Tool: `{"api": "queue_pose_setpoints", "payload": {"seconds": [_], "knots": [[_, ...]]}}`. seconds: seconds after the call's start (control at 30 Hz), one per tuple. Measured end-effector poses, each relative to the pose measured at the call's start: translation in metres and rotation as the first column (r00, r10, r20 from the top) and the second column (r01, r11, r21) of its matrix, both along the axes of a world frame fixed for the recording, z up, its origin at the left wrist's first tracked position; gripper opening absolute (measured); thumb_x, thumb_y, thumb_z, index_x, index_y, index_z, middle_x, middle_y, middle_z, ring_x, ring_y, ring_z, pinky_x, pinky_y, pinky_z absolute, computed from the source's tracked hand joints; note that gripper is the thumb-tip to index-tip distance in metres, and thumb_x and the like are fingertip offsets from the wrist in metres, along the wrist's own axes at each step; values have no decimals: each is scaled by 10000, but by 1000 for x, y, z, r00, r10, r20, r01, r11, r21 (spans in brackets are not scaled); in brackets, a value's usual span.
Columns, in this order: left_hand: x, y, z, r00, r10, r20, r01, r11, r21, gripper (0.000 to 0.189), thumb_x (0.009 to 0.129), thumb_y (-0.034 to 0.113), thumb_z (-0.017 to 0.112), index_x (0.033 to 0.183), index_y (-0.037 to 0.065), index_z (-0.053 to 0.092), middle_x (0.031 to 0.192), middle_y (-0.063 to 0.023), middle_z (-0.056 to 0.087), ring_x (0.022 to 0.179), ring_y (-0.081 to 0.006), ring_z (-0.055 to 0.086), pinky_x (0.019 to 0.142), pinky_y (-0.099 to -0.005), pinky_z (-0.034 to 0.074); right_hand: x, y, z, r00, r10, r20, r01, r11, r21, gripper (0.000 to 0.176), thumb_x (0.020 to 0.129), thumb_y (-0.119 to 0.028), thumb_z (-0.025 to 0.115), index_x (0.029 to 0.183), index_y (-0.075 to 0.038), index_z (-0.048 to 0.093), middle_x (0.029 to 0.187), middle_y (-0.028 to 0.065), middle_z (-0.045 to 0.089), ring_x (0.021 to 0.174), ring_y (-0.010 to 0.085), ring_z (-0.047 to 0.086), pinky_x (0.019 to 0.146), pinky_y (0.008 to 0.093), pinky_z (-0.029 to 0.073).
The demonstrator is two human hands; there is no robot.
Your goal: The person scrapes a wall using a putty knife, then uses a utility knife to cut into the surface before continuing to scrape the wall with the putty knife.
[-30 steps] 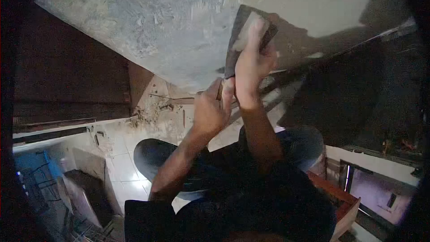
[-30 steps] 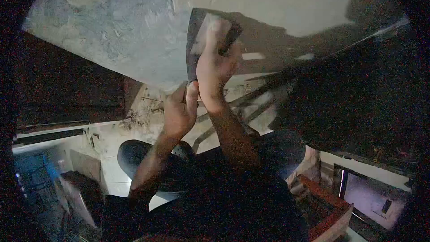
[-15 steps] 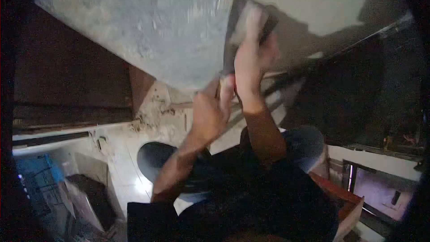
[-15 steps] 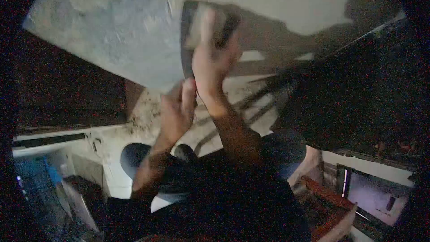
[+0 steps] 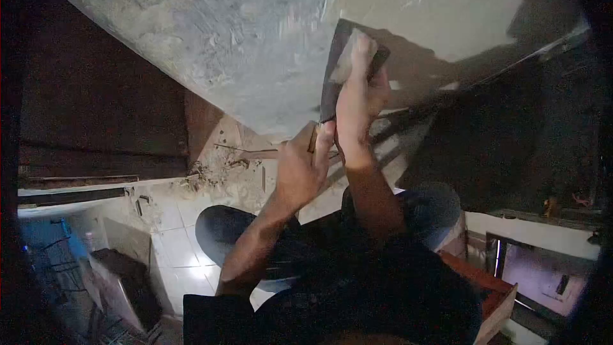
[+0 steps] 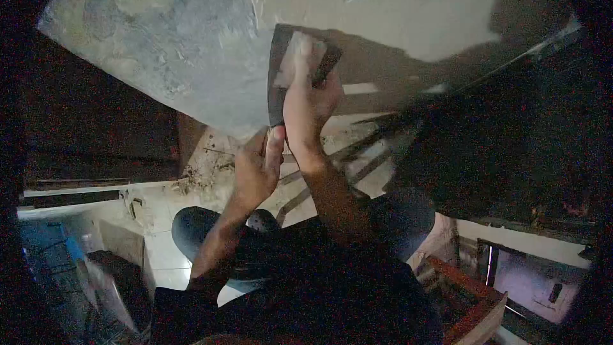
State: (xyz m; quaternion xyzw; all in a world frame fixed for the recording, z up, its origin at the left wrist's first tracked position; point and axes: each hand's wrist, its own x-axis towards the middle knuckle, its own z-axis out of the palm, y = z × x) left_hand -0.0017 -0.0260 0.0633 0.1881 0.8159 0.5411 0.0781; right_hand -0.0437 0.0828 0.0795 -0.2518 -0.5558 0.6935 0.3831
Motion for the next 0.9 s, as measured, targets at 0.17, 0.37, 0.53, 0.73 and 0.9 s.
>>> {"api": "queue_pose_setpoints", "payload": {"seconds": [0.17, 0.37, 0.53, 0.73, 0.9], "knots": [[-4, -1, -16, 997, -26, -69, 23, 999, -35, 386, 947, 304, 434, 776, -34, 510, 538, -101, 494, 499, -143, 457, 475, -319, 390, 2, -4, 8, 992, -50, 119, 54, 998, -30, 392, 870, -310, 583, 1029, 47, 558, 1012, 108, 587, 915, 167, 509, 842, 321, 393], [-7, 2, -28, 998, -64, -15, 64, 998, 8, 366, 948, 279, 411, 843, -54, 521, 576, -159, 547, 500, -217, 536, 482, -350, 403, -5, 0, -8, 999, -45, 11, 45, 999, -6, 357, 865, -283, 601, 1030, 30, 551, 991, 88, 585, 912, 161, 512, 843, 313, 395], [-8, 1, -29, 996, -21, -88, 21, 1000, -1, 342, 930, 272, 457, 825, -48, 518, 564, -175, 519, 462, -321, 512, 473, -362, 393, -6, -4, -10, 997, 56, -59, -62, 993, -101, 369, 863, -298, 602, 1037, 22, 546, 1000, 84, 576, 922, 159, 509, 837, 309, 394], [2, 0, -31, 986, 57, -158, -55, 998, 16, 306, 914, 252, 487, 937, -45, 558, 581, -183, 528, 472, -332, 513, 464, -389, 403, -6, 8, -104, 532, 62, -844, -532, 800, -277, 442, 895, -440, 452, 1029, -27, 537, 909, 76, 540, 859, 217, 511, 854, 363, 393], [3, 4, -45, 746, -154, -648, 98, 988, -122, 288, 898, 265, 515, 953, -12, 569, 600, -198, 548, 545, -340, 574, 489, -388, 459, 33, 9, -191, 616, 309, -724, -399, 916, 52, 399, 875, -406, 474, 982, -29, 545, 849, 82, 528, 799, 228, 505, 802, 373, 401]]}}
